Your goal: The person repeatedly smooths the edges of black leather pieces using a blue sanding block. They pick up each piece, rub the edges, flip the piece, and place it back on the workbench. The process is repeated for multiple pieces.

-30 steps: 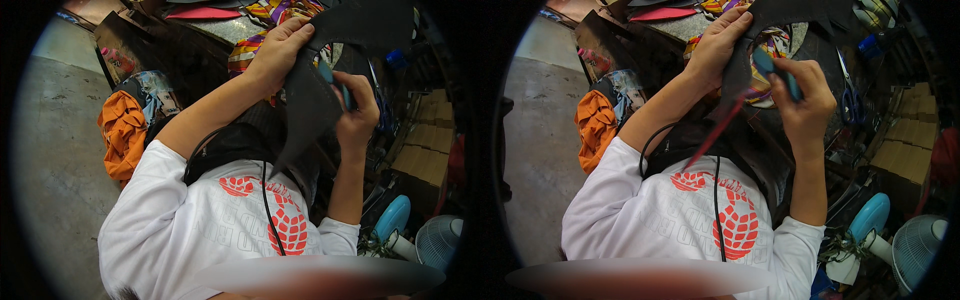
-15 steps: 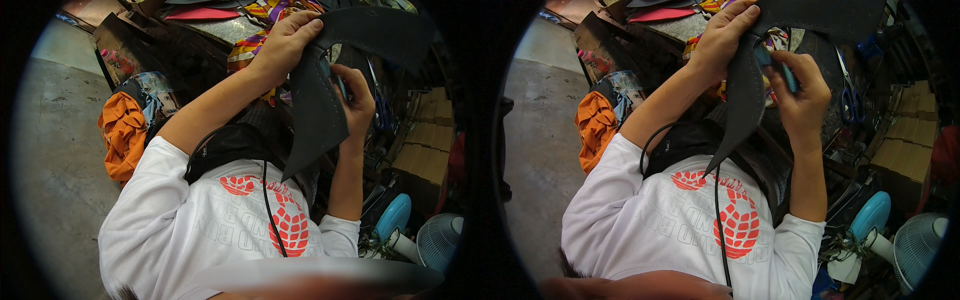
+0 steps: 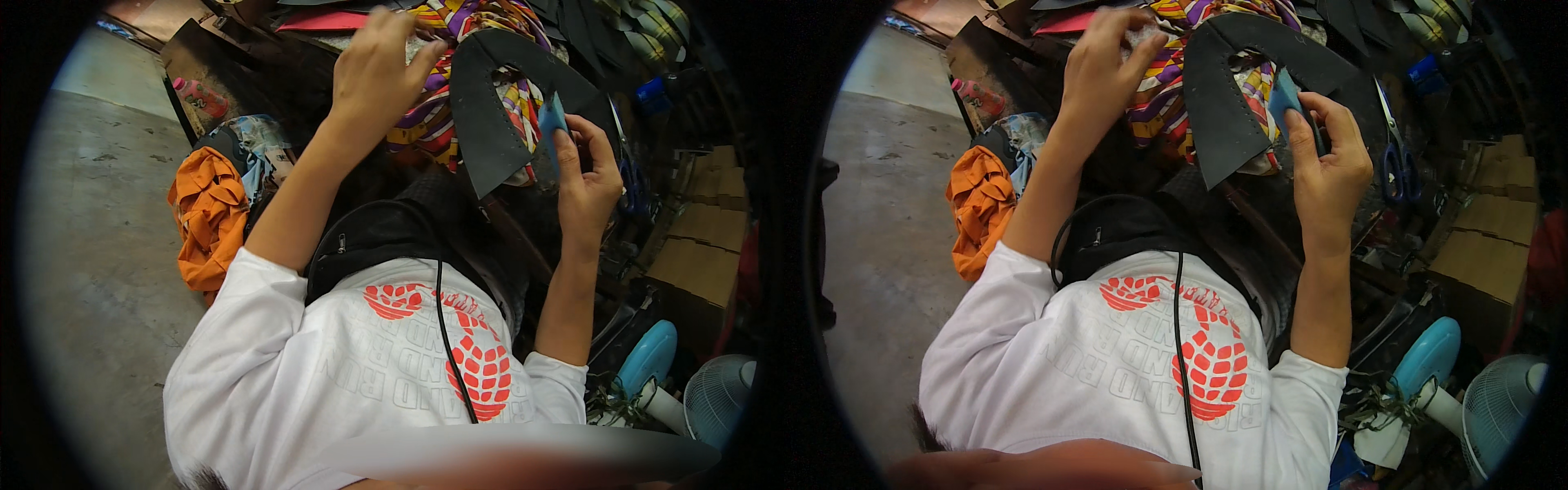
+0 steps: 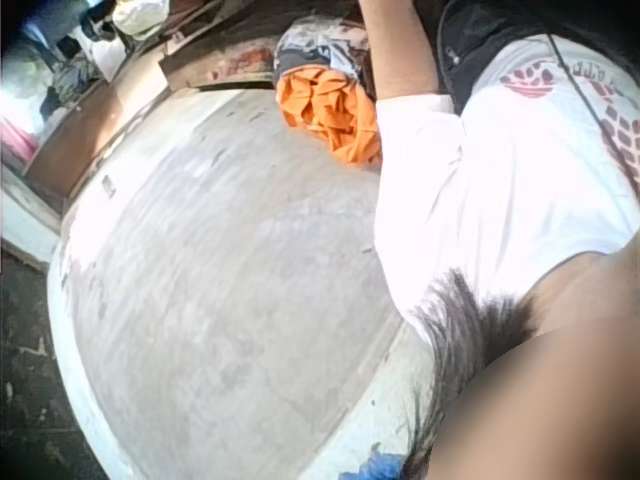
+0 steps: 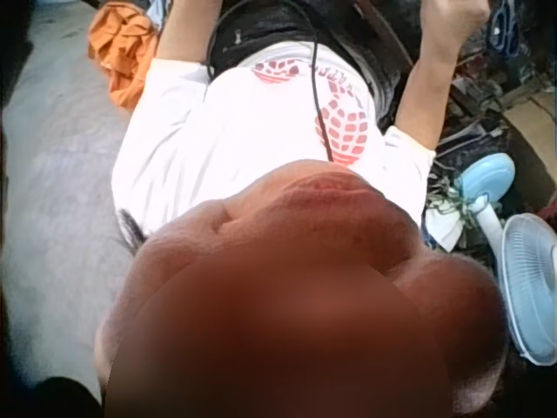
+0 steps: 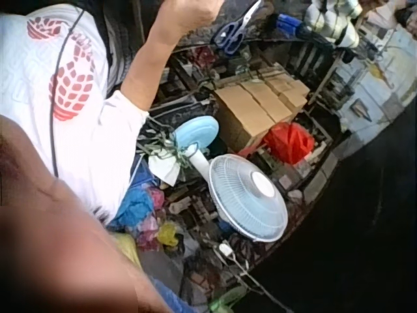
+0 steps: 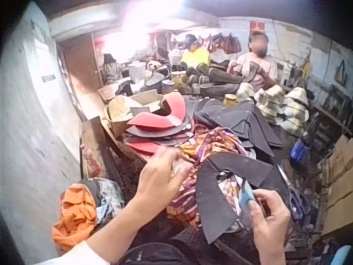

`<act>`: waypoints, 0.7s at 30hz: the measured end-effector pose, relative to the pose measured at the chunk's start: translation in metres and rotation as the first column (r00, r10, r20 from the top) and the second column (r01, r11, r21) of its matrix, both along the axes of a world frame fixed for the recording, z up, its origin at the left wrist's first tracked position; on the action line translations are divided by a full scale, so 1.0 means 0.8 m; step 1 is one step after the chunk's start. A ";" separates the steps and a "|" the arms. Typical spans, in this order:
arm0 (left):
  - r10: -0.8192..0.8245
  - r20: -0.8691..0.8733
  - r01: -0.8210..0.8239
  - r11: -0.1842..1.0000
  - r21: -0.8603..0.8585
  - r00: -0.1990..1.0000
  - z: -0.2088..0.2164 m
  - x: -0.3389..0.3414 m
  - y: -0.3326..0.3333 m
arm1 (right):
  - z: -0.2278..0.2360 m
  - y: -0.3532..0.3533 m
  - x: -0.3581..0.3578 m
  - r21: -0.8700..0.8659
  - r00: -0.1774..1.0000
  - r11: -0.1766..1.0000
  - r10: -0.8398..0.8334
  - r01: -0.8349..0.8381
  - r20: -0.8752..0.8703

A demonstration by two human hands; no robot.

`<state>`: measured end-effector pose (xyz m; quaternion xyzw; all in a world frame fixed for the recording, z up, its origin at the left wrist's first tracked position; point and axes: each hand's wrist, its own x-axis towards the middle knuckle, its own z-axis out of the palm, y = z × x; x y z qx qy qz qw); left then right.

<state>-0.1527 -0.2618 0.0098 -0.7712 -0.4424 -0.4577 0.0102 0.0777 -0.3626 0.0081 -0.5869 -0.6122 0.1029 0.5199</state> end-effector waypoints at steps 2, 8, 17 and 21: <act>0.004 -0.061 -0.022 0.953 -0.302 0.998 -0.005 0.002 -0.033 | -0.001 0.002 -0.001 0.035 1.000 0.999 0.020 -0.021 0.018; -0.052 -0.154 -0.009 0.930 -0.366 0.987 -0.026 0.029 -0.057 | -0.001 -0.001 -0.001 0.107 0.987 0.994 0.007 -0.025 0.160; -0.046 0.790 0.587 0.696 -0.414 0.612 -0.024 0.035 -0.027 | 0.008 0.005 0.004 0.318 0.986 0.947 -0.017 -0.037 0.167; 0.090 0.977 0.900 0.379 -0.215 0.196 -0.021 0.036 -0.026 | 0.023 0.000 -0.001 0.330 0.978 0.941 0.006 -0.077 0.210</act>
